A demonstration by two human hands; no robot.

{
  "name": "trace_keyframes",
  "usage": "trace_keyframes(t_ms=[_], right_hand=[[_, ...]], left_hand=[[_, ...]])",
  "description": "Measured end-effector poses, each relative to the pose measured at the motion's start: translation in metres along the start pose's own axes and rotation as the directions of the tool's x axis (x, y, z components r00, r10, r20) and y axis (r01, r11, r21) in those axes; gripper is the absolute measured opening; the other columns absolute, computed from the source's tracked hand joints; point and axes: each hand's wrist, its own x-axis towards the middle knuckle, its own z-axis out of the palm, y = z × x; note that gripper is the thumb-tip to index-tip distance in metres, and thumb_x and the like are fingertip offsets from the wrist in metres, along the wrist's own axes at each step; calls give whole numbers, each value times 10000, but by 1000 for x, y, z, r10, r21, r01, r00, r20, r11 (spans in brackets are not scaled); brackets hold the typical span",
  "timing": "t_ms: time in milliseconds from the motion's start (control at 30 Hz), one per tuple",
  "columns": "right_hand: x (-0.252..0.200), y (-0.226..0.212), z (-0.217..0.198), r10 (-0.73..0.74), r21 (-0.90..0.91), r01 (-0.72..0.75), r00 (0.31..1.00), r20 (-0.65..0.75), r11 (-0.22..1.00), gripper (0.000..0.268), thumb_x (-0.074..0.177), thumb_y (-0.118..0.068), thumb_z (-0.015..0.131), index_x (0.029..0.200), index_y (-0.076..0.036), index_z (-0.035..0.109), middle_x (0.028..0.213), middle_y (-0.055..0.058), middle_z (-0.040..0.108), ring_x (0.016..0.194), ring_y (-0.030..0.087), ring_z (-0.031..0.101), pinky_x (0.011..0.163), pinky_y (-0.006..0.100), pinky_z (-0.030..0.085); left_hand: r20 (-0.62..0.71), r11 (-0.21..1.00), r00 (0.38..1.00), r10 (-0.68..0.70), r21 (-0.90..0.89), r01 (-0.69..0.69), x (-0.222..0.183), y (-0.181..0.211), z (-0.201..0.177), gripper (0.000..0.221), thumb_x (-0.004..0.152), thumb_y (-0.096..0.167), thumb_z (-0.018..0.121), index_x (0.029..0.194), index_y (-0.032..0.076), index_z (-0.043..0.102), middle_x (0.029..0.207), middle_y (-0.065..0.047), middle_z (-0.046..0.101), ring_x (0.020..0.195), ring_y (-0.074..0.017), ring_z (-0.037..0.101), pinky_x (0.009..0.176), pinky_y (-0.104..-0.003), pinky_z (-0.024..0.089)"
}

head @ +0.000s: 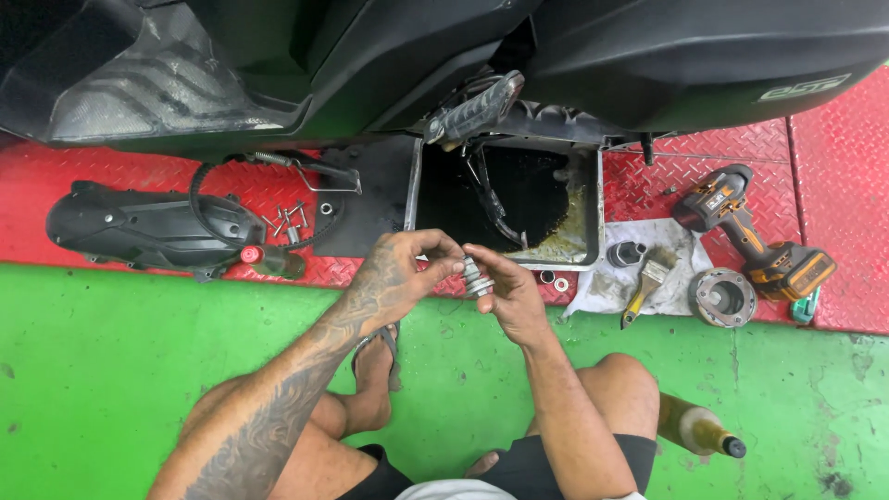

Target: Draining oil from a motorcycle engine into a pan and a small bottle

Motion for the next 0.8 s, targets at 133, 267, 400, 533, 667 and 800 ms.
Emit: trace_keyframes(t_ms=[133, 267, 400, 533, 667, 800], right_hand=[[5, 11, -1, -40, -4, 40, 999, 19, 999, 1014, 600, -462, 994, 1403, 72, 681, 1377, 242, 707, 1356, 339, 647, 1220, 473, 468], [5, 23, -9, -48, 60, 54, 994, -101, 997, 872, 692, -391, 986, 1401, -4, 659, 1427, 148, 704, 1394, 271, 637, 1188, 400, 517], [8, 27, -13, -19, 111, 30, 995, -97, 993, 829, 670, -289, 1019, 1346, 12, 645, 1394, 180, 705, 1349, 290, 667, 1019, 384, 654], [1, 60, -29, -6, 195, 27, 994, -110, 980, 730, 706, -239, 1015, 1266, 34, 632, 1337, 230, 692, 1308, 349, 681, 820, 405, 726], [1, 35, 1, -5, 174, 28, 991, -133, 984, 646, 799, -257, 973, 1285, 16, 646, 1308, 168, 686, 1249, 262, 691, 833, 328, 713], [8, 15, 17, 4, 133, 8, 996, -87, 991, 830, 772, -403, 971, 1414, 12, 648, 1401, 148, 706, 1287, 203, 688, 938, 288, 660]], left_hand=[[-27, 1000, 1000, 1, 19, 0, 1, 1, 0, 77, 958, 215, 775, 1011, 204, 831, 869, -67, 840, 936, -296, 814, 890, -439, 614], [32, 967, 985, 170, 189, -173, -5, 1, -6, 402, 973, 267, 784, 1362, 169, 759, 1292, -147, 763, 1200, -469, 697, 1040, -569, 550], [45, 943, 969, 241, 225, -245, -11, -8, 4, 650, 885, 376, 888, 1457, 129, 703, 1358, -165, 719, 1228, -487, 674, 1064, -607, 538], [-35, 950, 968, 249, 204, -237, -10, -27, 15, 475, 922, 343, 869, 1348, 160, 768, 1267, -104, 764, 1157, -418, 710, 1016, -544, 567], [-84, 949, 970, 228, 243, -202, -9, -38, 16, 462, 856, 412, 900, 1263, 221, 793, 1145, -4, 779, 1071, -306, 727, 958, -464, 571], [-111, 957, 974, 196, 237, -165, -8, -43, 10, 520, 812, 445, 926, 1268, 236, 789, 1135, 2, 783, 1083, -301, 727, 937, -453, 565]])
